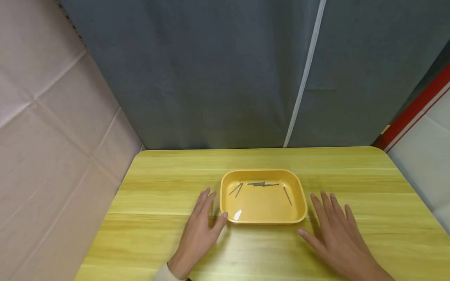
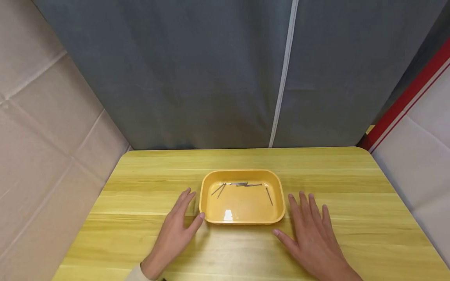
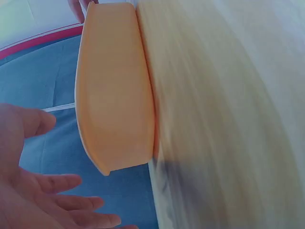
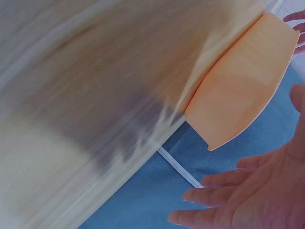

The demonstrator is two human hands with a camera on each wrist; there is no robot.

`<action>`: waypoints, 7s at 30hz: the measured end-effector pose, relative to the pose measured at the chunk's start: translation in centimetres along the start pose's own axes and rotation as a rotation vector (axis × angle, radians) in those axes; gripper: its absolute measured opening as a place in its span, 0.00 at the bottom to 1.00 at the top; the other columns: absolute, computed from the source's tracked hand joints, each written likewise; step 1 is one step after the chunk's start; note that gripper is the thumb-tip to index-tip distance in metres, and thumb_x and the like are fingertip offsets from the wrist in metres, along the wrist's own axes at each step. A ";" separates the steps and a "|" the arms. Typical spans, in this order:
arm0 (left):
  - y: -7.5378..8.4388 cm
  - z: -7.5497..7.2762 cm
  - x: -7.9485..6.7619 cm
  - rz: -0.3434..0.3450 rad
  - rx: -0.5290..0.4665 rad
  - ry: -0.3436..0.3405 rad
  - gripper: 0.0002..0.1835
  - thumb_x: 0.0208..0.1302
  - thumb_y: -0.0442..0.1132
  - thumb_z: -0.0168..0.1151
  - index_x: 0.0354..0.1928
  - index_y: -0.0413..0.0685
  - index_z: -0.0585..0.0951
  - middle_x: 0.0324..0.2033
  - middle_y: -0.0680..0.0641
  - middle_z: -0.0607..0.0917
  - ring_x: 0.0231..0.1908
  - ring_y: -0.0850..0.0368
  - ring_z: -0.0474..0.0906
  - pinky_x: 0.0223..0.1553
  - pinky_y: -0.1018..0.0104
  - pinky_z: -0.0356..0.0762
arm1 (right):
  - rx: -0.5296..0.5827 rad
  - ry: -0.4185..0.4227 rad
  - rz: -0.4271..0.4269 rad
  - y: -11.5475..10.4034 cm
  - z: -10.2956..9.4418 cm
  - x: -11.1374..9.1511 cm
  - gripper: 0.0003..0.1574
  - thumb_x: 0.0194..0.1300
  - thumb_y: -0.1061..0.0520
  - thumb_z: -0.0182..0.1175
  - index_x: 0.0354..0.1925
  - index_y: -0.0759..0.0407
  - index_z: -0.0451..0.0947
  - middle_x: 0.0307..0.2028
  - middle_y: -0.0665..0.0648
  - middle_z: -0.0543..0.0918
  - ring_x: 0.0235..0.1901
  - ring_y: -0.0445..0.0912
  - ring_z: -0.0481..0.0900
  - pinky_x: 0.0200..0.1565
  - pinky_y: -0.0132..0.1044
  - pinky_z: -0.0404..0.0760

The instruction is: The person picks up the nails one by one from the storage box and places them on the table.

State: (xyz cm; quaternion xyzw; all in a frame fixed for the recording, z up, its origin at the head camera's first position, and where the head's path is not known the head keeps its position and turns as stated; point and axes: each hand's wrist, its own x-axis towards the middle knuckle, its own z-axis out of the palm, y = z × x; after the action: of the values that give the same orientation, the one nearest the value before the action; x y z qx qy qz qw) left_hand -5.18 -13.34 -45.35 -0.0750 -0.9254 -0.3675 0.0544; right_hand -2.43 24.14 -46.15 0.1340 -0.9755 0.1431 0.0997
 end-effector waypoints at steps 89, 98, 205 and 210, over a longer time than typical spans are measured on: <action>0.4 3.0 0.7 -0.181 -0.628 -0.026 0.29 0.80 0.31 0.61 0.79 0.31 0.69 0.68 0.32 0.81 0.65 0.38 0.81 0.60 0.68 0.84 | 0.160 0.385 -0.258 -2.7 2.0 7.7 0.19 0.50 0.66 0.85 0.40 0.68 0.90 0.43 0.63 0.89 0.49 0.64 0.81 0.46 0.61 0.80; 0.5 3.2 0.5 -0.166 -0.639 -0.033 0.30 0.80 0.31 0.61 0.79 0.31 0.68 0.68 0.31 0.80 0.65 0.37 0.81 0.60 0.68 0.84 | 0.157 0.380 -0.267 -2.8 2.0 8.2 0.20 0.49 0.65 0.87 0.41 0.68 0.91 0.43 0.63 0.87 0.48 0.65 0.79 0.47 0.60 0.80; 1.2 3.7 0.4 -0.165 -0.699 -0.073 0.31 0.81 0.30 0.59 0.80 0.29 0.65 0.68 0.28 0.78 0.62 0.37 0.84 0.56 0.65 0.88 | 0.063 0.050 -0.220 -2.8 3.5 12.2 0.09 0.64 0.63 0.78 0.42 0.66 0.93 0.35 0.60 0.89 0.39 0.58 0.84 0.50 0.57 0.86; 1.2 3.7 0.4 -0.162 -0.694 -0.072 0.31 0.81 0.30 0.59 0.80 0.28 0.64 0.68 0.27 0.78 0.60 0.37 0.86 0.55 0.65 0.89 | 0.053 0.040 -0.204 -2.8 3.5 12.2 0.04 0.65 0.63 0.78 0.39 0.62 0.92 0.29 0.55 0.85 0.32 0.51 0.82 0.37 0.51 0.86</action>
State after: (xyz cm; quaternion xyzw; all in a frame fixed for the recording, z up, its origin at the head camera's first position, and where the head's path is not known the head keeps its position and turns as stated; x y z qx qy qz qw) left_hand -5.53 -9.86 -47.16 -0.0283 -0.7497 -0.6602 -0.0364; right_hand -13.71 17.60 -45.86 0.2321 -0.9505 0.1606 0.1295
